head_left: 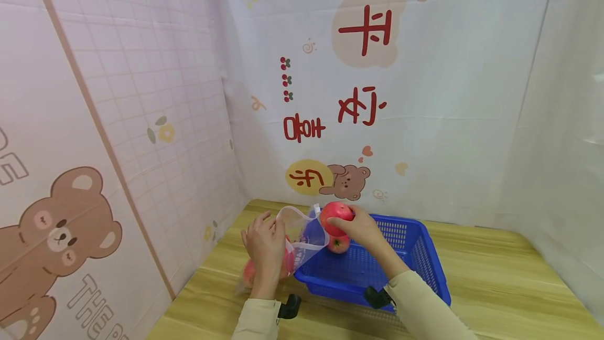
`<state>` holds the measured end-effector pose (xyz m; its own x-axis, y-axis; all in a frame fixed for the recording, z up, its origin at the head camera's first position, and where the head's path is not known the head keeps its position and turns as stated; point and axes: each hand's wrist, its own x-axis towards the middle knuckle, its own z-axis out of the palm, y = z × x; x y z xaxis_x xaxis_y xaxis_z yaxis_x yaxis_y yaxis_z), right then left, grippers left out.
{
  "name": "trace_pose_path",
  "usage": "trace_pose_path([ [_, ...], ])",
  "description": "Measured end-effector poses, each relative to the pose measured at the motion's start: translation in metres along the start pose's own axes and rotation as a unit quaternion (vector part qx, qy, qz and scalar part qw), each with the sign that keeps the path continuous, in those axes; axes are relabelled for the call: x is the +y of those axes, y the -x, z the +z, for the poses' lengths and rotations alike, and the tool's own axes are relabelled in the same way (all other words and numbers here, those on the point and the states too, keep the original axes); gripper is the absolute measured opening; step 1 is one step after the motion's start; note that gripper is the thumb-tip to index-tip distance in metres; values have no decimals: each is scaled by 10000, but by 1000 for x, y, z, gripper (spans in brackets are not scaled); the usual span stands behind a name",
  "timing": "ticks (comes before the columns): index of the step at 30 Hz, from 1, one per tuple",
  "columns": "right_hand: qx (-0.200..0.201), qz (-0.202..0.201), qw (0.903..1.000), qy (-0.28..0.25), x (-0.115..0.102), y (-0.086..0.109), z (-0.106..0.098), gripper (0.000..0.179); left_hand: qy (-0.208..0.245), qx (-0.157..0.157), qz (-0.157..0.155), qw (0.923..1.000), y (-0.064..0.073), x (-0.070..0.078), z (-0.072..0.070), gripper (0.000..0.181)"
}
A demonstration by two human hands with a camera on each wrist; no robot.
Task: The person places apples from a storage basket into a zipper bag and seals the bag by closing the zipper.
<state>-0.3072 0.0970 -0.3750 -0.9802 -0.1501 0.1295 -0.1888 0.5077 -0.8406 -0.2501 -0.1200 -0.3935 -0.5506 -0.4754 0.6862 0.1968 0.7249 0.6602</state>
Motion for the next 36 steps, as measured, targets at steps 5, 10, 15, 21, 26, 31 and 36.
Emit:
trace_pose_path([
  [5,-127,-8,9998,-129,-12,6,10,77,27,13,16,10000,-1,0,0,21],
  [10,-318,-116,9994,-77,-20,12,20,79,37,32,47,10000,-2,-2,1,21],
  [15,-316,-474,9965,618,-25,15,29,76,20,43,71,10000,-3,-2,0,21],
  [21,-294,-659,9918,1055,-30,13,39,77,47,-9,-31,10000,-3,-1,0,21],
  [26,-248,-837,9895,1148,-37,8,48,75,40,22,-38,10000,-4,-2,1,20],
  [31,-61,-972,9875,1235,-42,2,59,75,25,93,11,10000,-5,-3,1,20],
  [36,170,-925,9871,1293,-47,-3,73,82,-17,158,66,9999,-5,-4,1,20],
])
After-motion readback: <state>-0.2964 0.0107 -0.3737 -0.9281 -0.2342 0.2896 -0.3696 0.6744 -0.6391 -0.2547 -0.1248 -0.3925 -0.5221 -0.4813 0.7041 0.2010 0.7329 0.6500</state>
